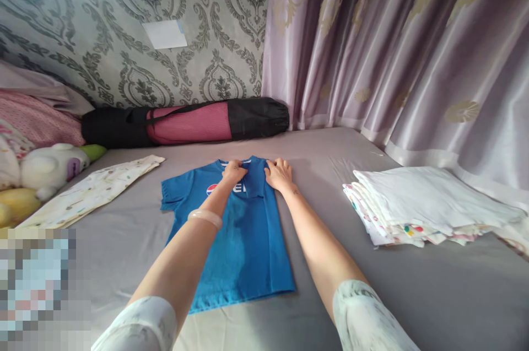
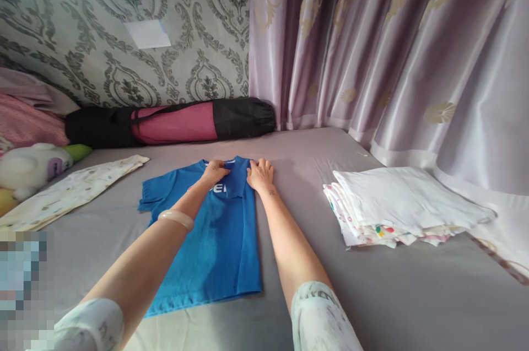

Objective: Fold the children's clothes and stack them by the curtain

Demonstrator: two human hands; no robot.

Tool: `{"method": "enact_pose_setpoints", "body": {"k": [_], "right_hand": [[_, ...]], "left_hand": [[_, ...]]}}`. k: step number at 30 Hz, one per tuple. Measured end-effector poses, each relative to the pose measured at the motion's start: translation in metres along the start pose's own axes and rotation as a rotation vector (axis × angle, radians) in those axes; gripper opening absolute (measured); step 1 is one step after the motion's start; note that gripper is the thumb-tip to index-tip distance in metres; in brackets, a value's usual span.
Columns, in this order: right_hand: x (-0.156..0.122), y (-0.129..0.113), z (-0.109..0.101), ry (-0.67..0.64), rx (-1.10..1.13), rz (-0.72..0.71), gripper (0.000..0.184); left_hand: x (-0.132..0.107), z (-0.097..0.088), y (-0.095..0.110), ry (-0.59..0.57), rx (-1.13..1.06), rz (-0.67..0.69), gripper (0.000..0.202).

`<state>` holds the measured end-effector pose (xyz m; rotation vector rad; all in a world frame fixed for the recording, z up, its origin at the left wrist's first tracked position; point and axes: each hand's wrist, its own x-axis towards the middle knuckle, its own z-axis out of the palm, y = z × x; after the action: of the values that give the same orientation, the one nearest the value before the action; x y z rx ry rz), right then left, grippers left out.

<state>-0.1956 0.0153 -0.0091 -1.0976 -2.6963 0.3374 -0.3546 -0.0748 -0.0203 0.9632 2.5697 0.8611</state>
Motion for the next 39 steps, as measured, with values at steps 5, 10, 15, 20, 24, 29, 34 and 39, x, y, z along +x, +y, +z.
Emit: {"method": "enact_pose_setpoints", "body": {"k": [5,10,15,20,24,29,34,39], "right_hand": [[-0.002,-0.005,-0.010,0.018,-0.011,-0.110,0.039],[-0.002,-0.009,-0.013,-0.147,0.003,-0.155,0.039],[-0.001,-0.008,-0.011,-0.234,0.011,-0.127,0.051],[0.001,-0.009,-0.008,-0.207,0.034,-0.090,0.048],[0.005,-0.003,-0.004,-0.203,0.046,-0.099,0.043],[0.010,0.007,0.002,-0.196,0.080,-0.100,0.057],[0.016,0.012,0.005,-0.181,0.137,-0.108,0.058],[0.024,0.015,0.010,-0.181,0.251,-0.084,0.056]], "left_hand": [[-0.004,-0.006,0.008,0.029,-0.033,-0.028,0.014],[-0.011,-0.010,0.020,0.078,0.023,0.022,0.020],[-0.019,-0.009,0.031,0.107,0.109,0.072,0.024],[-0.031,-0.004,0.035,0.040,0.154,0.214,0.025],[-0.041,0.005,0.032,0.015,0.180,0.352,0.033],[-0.053,0.010,0.030,-0.041,0.261,0.459,0.043],[-0.062,0.006,0.032,-0.058,0.418,0.462,0.049],[-0.069,0.002,0.029,-0.093,0.454,0.499,0.054]]}}
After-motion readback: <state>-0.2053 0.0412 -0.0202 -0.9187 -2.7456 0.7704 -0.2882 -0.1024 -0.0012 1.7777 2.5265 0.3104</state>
